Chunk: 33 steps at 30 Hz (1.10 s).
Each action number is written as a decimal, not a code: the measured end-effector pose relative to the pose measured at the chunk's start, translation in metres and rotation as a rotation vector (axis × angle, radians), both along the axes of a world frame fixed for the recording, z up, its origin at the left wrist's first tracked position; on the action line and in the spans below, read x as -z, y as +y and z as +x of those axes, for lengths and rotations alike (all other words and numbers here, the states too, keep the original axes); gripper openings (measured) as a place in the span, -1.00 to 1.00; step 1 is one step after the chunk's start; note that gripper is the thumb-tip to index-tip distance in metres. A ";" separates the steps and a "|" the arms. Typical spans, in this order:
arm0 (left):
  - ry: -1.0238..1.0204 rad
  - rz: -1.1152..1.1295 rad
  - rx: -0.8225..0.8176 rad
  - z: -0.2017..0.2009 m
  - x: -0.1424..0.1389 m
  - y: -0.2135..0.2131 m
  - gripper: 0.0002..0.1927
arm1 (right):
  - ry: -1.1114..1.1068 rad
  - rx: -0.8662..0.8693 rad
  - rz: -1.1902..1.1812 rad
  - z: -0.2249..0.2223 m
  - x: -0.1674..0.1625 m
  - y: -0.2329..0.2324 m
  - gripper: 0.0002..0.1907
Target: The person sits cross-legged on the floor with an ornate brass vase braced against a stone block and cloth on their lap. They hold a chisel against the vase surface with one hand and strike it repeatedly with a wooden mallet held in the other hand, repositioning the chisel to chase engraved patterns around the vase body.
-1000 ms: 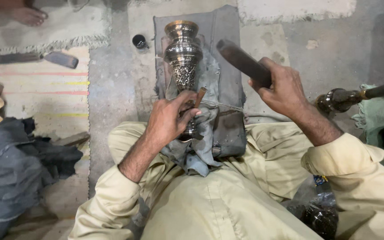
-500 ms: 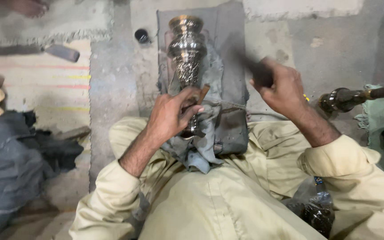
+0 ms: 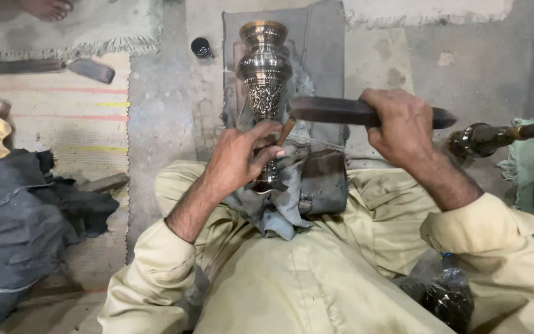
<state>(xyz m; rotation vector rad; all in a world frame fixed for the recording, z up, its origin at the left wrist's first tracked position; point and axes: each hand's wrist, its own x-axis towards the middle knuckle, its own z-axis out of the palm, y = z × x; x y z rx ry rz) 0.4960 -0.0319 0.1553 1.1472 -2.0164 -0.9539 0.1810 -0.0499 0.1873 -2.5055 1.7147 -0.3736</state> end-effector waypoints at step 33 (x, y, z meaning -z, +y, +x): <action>1.316 0.476 -0.455 0.000 0.108 0.047 -0.63 | -0.567 0.156 0.255 0.134 0.043 0.100 -0.58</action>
